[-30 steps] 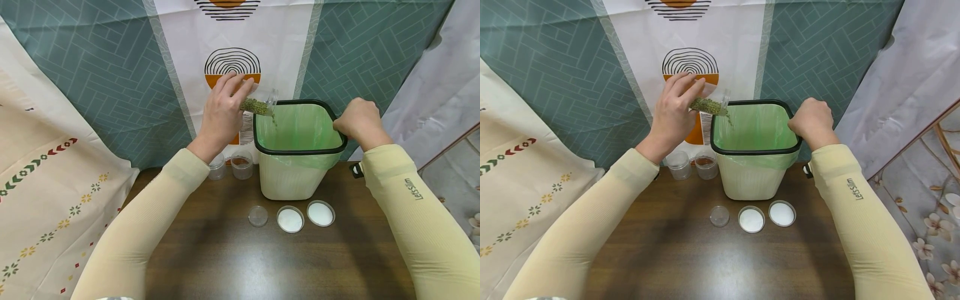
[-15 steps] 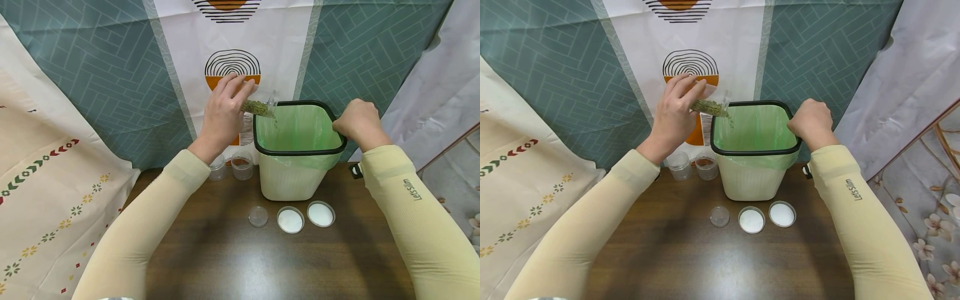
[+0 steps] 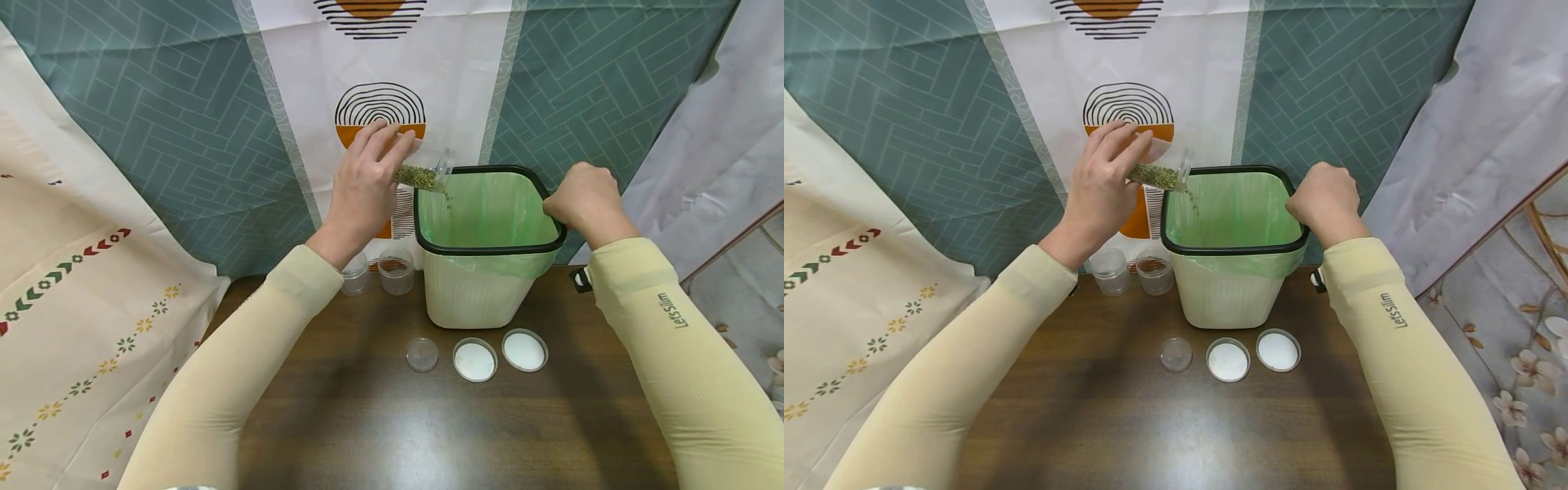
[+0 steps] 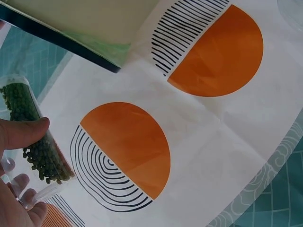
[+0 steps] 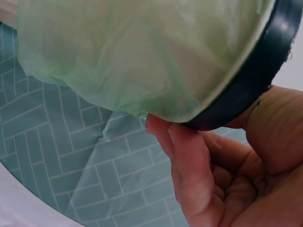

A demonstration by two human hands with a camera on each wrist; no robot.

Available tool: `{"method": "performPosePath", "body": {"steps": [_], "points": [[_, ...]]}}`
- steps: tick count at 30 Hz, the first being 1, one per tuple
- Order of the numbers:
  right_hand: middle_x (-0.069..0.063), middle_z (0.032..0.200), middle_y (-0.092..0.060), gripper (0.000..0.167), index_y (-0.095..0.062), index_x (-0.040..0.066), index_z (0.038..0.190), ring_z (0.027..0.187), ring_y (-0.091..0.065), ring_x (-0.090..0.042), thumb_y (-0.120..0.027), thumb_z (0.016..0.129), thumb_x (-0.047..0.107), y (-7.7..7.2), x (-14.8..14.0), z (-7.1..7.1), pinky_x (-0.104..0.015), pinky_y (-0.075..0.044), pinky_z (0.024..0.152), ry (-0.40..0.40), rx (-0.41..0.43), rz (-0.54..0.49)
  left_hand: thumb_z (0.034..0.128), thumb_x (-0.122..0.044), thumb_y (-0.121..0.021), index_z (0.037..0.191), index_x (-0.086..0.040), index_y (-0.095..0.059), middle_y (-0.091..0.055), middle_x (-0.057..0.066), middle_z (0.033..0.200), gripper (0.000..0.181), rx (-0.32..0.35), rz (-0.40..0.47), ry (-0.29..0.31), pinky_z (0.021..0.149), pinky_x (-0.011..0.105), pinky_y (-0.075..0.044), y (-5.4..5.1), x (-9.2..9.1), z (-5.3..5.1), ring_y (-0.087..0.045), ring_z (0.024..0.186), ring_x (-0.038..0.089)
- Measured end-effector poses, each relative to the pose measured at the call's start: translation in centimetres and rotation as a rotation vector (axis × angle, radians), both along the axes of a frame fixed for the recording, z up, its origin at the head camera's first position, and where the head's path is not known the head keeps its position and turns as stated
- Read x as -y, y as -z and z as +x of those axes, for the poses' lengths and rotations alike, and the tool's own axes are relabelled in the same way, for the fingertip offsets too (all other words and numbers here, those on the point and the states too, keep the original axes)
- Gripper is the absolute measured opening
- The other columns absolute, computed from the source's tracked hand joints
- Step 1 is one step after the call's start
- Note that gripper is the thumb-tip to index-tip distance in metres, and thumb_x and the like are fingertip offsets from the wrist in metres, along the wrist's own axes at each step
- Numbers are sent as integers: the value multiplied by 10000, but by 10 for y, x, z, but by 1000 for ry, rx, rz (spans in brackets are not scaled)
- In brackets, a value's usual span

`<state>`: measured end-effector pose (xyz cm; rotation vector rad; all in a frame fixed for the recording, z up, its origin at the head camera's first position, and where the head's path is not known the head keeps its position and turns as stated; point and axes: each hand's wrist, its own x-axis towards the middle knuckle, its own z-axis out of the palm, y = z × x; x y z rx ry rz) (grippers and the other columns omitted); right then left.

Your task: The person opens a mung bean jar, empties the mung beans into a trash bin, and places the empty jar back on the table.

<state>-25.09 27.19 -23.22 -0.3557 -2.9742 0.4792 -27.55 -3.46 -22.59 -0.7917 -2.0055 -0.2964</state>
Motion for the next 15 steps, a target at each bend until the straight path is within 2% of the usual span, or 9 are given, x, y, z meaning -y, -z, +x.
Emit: {"method": "performPosePath", "body": {"steps": [15], "points": [[-123, 547, -563, 230, -593, -18, 740, 552, -548, -317, -564, 746, 210, 0, 0, 1, -347, -448, 426, -3, 2, -6, 864, 87, -414, 1253, -100, -606, -573, 117, 1288, 472, -20, -15, -7, 1112, 293, -332, -2, 0, 1, -454, 1269, 268]]}}
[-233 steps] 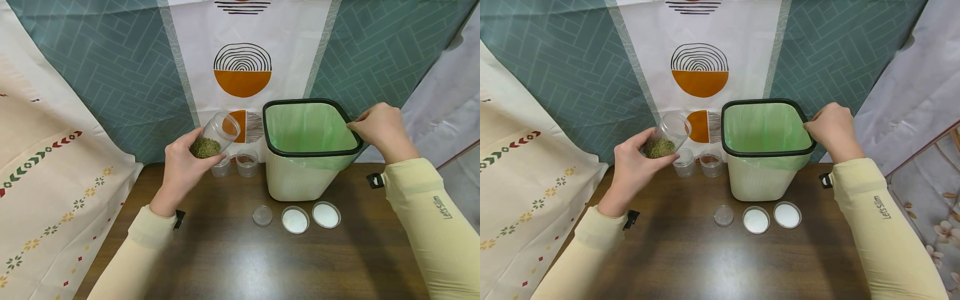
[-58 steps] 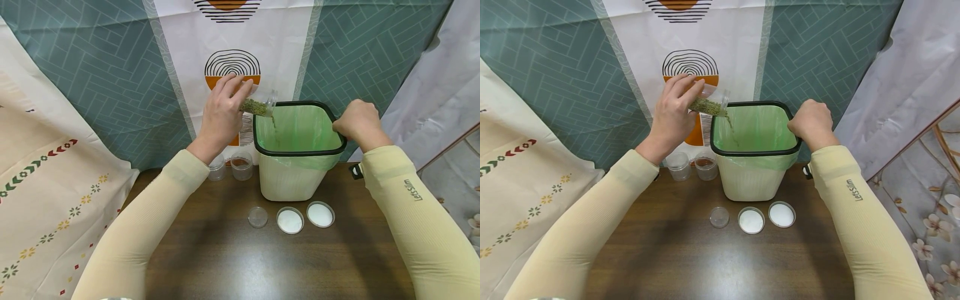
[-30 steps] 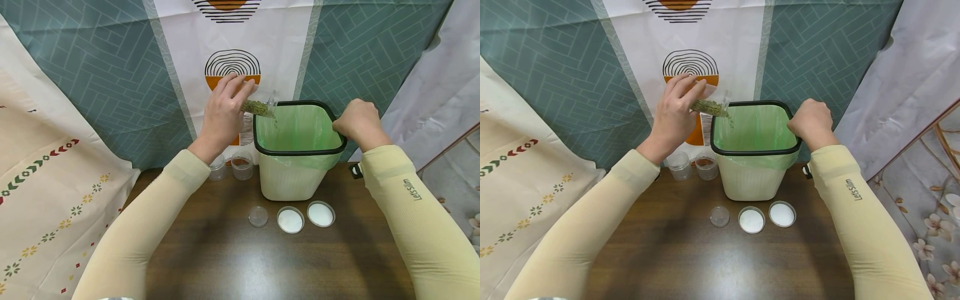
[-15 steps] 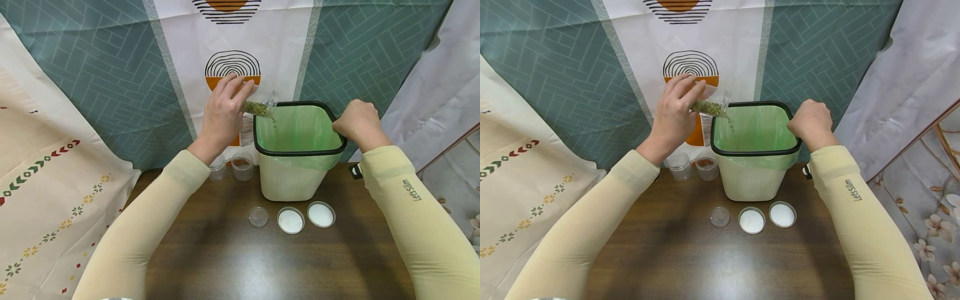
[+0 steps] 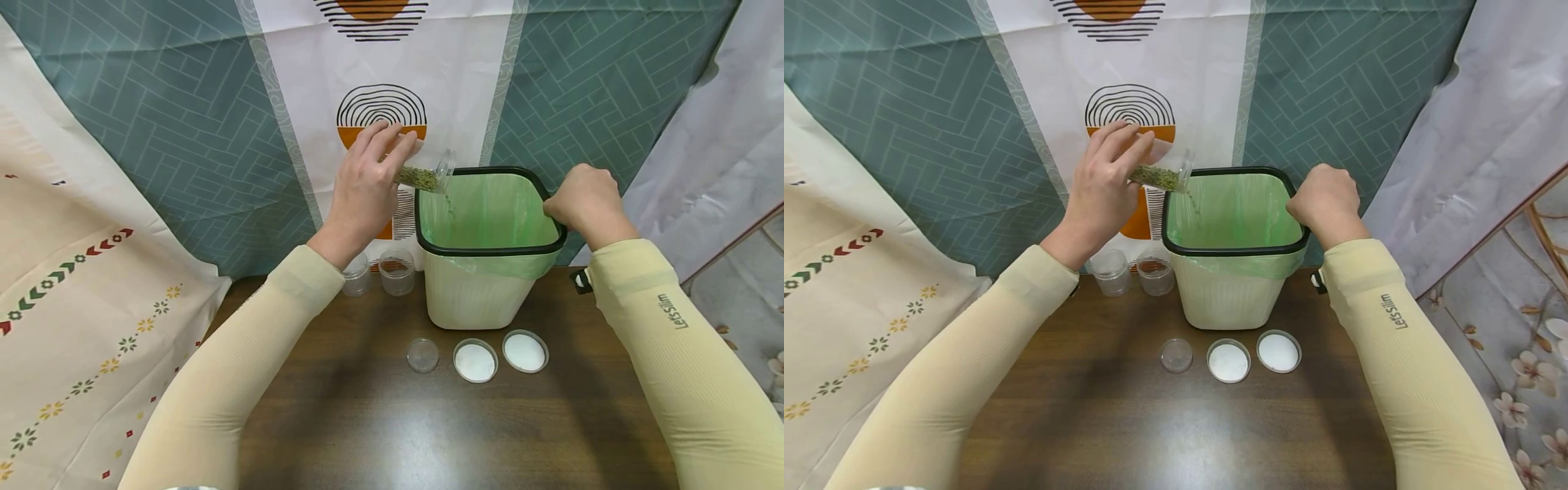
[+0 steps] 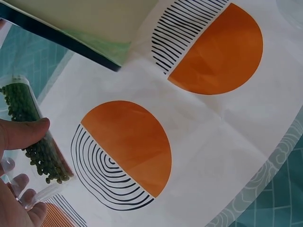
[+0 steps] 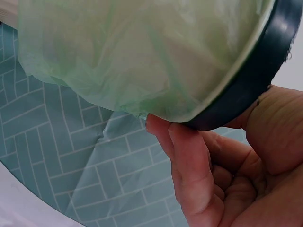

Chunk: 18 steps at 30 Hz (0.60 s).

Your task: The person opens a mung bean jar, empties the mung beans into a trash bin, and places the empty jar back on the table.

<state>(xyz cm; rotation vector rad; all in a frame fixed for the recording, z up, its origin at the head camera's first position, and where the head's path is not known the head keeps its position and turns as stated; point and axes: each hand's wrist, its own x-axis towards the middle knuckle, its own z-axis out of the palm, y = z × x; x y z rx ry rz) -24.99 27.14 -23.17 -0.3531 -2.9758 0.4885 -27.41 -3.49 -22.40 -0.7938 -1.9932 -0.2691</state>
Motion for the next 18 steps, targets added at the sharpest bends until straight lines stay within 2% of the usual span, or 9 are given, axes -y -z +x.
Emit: {"method": "performPosePath", "body": {"steps": [18], "points": [[-123, 541, -563, 223, -594, -17, 728, 567, -546, -328, -563, 741, 203, 1, -1, -1, -348, -446, 425, -5, -13, 6, 890, 55, -436, 1243, -104, -614, -578, 119, 1282, 427, -23, -3, -11, 1114, 299, -331, -1, 0, 1, -461, 1267, 276]]}}
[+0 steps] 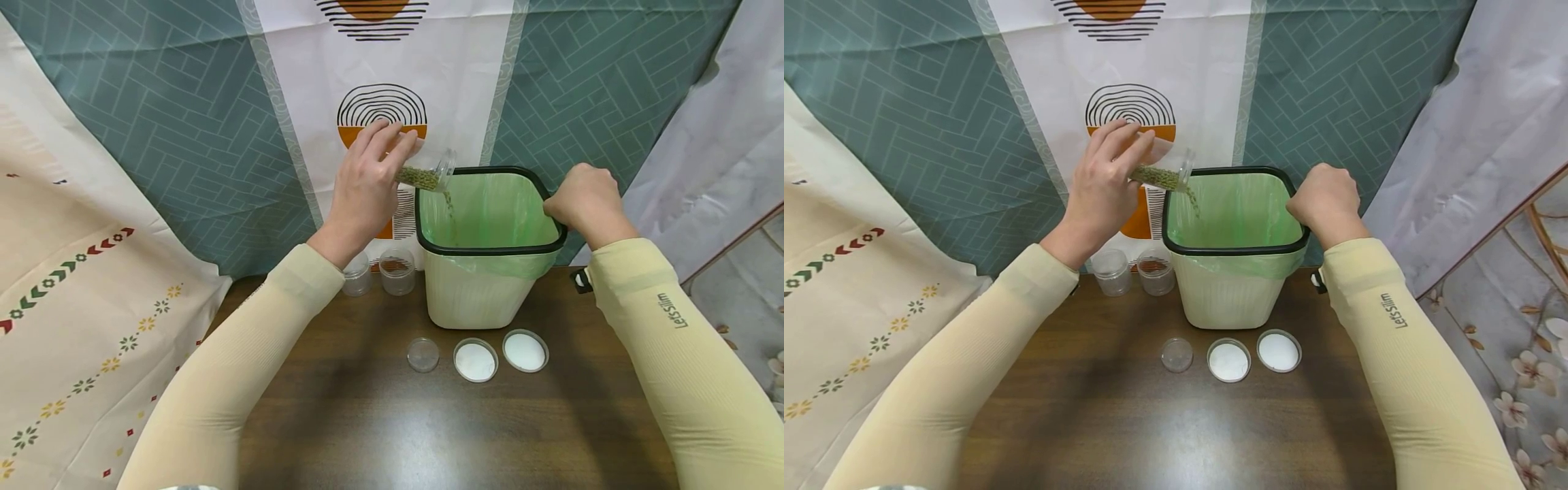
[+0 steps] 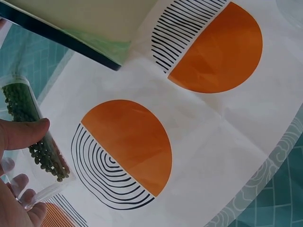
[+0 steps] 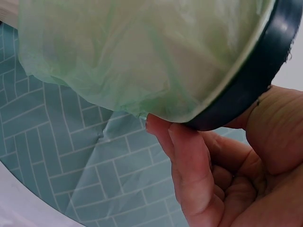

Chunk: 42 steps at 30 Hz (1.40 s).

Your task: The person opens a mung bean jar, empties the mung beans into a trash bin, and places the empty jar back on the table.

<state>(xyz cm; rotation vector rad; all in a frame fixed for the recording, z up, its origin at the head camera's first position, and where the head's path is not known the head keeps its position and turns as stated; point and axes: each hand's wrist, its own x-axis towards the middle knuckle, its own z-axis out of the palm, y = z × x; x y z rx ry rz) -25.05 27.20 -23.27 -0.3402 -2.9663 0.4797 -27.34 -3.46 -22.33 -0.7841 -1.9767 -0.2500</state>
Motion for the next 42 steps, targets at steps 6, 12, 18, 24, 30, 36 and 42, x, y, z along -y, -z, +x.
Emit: {"method": "performPosePath", "body": {"steps": [6, 12, 18, 24, 30, 36, 42], "points": [[-123, 535, -555, 226, -585, -18, 721, 566, -542, -329, -563, 737, 207, -1, 0, 0, -347, -444, 423, -4, -9, 6, 896, 50, -433, 1249, -104, -611, -576, 123, 1288, 424, -9, -2, 3, 1119, 298, -321, -1, -1, -1, -454, 1276, 271], [-125, 548, -551, 218, -580, -15, 725, 580, -538, -331, -557, 732, 202, -3, 1, 1, -343, -441, 426, -2, -7, 6, 924, 20, -426, 1240, -99, -617, -584, 121, 1278, 387, -19, -1, 2, 1121, 295, -318, -1, -1, -2, -463, 1267, 269], [-132, 565, -556, 222, -585, -17, 729, 604, -536, -339, -555, 738, 204, -4, 1, 2, -343, -441, 431, -3, -4, 5, 936, 15, -414, 1234, -94, -621, -588, 120, 1275, 379, -24, -1, 9, 1117, 295, -324, -1, -1, -3, -470, 1260, 267], [-125, 559, -556, 215, -594, -5, 704, 601, -534, -335, -554, 744, 203, -3, 1, 1, -341, -438, 434, 2, 7, 2, 928, 24, -412, 1240, -97, -618, -583, 121, 1282, 393, -20, -7, 12, 1115, 297, -328, 0, -2, -3, -465, 1264, 266], [-131, 567, -558, 213, -594, -7, 711, 610, -537, -341, -552, 740, 200, -2, 1, 1, -344, -443, 433, 8, 7, 1, 926, 40, -395, 1241, -96, -617, -586, 119, 1277, 408, -16, -6, 14, 1118, 298, -323, 1, -2, -2, -465, 1262, 265], [-129, 567, -557, 211, -593, -3, 702, 611, -535, -340, -553, 739, 200, -2, 1, 1, -343, -437, 434, 1, 1, 1, 927, 35, -417, 1236, -93, -620, -586, 126, 1275, 391, -20, -6, 19, 1122, 292, -315, 0, -2, -2, -468, 1260, 269], [-128, 559, -553, 212, -581, -11, 726, 586, -534, -331, -555, 742, 198, -1, 1, 2, -341, -435, 429, -2, -1, -2, 927, 37, -432, 1223, -85, -628, -592, 136, 1264, 375, -27, -4, 27, 1123, 293, -313, 1, -2, -2, -477, 1251, 278]]}}
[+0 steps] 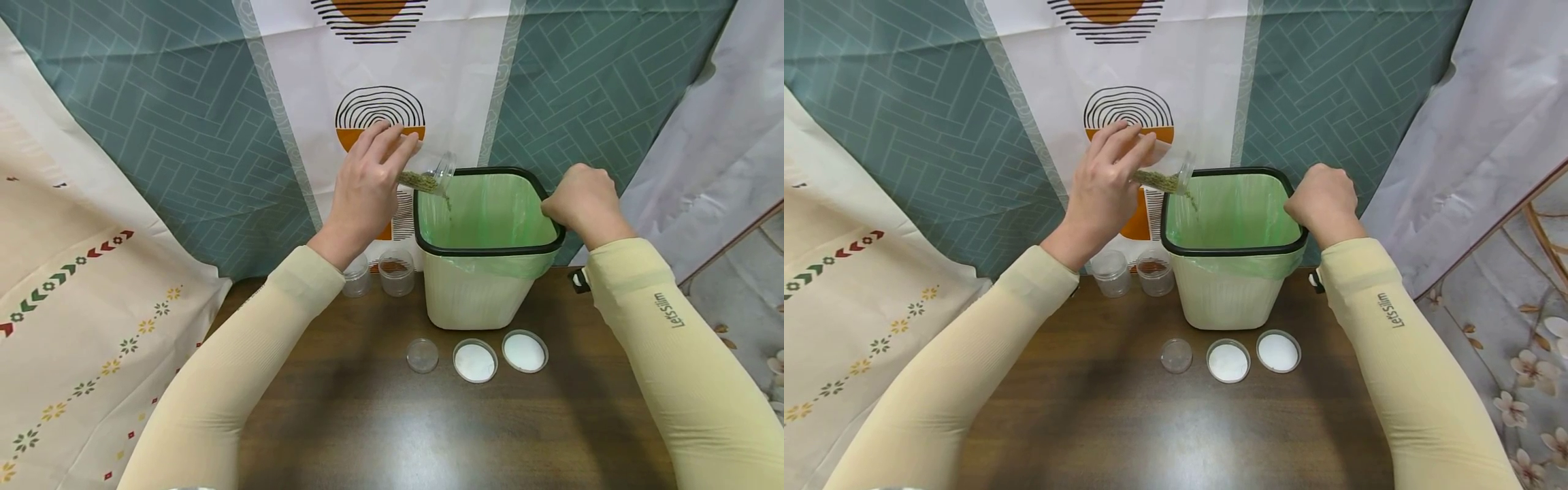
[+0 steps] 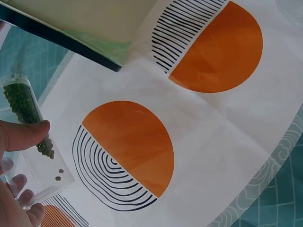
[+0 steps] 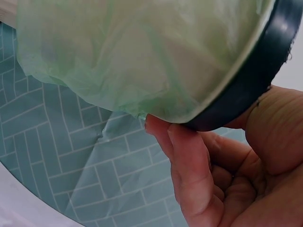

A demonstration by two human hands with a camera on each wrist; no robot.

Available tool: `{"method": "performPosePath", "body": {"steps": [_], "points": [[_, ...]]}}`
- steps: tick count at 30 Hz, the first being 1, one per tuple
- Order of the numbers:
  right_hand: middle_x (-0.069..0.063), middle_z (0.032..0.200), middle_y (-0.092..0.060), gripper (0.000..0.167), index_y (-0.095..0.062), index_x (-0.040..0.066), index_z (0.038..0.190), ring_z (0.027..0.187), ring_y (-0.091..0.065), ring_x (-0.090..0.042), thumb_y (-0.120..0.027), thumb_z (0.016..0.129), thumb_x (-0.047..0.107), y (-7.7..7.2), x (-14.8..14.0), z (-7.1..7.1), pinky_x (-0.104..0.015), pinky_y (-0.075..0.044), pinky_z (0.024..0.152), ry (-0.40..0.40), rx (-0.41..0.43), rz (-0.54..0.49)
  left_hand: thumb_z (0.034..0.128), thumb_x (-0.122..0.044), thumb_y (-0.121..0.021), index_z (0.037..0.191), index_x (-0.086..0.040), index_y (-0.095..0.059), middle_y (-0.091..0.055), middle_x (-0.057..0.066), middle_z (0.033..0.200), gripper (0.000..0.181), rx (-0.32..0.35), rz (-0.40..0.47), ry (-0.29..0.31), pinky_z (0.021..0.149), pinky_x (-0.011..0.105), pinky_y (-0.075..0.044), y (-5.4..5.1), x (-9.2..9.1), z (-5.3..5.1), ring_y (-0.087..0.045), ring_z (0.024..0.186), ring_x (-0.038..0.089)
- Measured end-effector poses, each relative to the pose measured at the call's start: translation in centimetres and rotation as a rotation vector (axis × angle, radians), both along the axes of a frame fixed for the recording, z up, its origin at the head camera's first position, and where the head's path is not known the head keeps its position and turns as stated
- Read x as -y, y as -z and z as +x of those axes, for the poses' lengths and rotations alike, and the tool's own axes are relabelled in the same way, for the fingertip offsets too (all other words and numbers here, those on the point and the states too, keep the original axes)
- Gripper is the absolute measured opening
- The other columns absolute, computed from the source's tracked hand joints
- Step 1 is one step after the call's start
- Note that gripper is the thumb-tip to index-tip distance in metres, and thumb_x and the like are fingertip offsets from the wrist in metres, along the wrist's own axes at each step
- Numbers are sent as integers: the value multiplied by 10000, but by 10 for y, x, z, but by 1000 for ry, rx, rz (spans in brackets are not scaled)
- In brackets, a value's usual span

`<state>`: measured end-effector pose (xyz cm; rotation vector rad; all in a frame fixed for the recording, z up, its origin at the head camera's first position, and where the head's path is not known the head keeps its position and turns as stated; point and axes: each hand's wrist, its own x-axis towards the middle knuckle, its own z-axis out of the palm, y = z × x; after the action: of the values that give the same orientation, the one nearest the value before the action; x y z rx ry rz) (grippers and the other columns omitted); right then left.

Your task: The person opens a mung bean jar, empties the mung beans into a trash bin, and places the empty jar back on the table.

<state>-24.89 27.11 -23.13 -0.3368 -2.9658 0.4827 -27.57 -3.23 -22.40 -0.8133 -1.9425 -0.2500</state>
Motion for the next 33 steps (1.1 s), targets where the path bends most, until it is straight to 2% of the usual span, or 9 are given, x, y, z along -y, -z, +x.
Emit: {"method": "performPosePath", "body": {"steps": [23, 33], "points": [[-112, 533, -542, 194, -584, 3, 682, 562, -525, -319, -542, 740, 183, 0, 1, 3, -340, -427, 426, -13, -11, -14, 928, 39, -428, 1217, -87, -632, -603, 121, 1257, 376, -25, -15, -16, 1131, 278, -296, -2, 0, 3, -477, 1254, 267], [-116, 534, -551, 202, -589, -4, 693, 575, -535, -328, -545, 737, 188, -1, 1, 2, -344, -436, 430, -7, -10, -2, 927, 54, -410, 1220, -81, -630, -605, 125, 1253, 390, -32, -7, 0, 1138, 274, -282, -2, 0, 3, -474, 1263, 270]]}}
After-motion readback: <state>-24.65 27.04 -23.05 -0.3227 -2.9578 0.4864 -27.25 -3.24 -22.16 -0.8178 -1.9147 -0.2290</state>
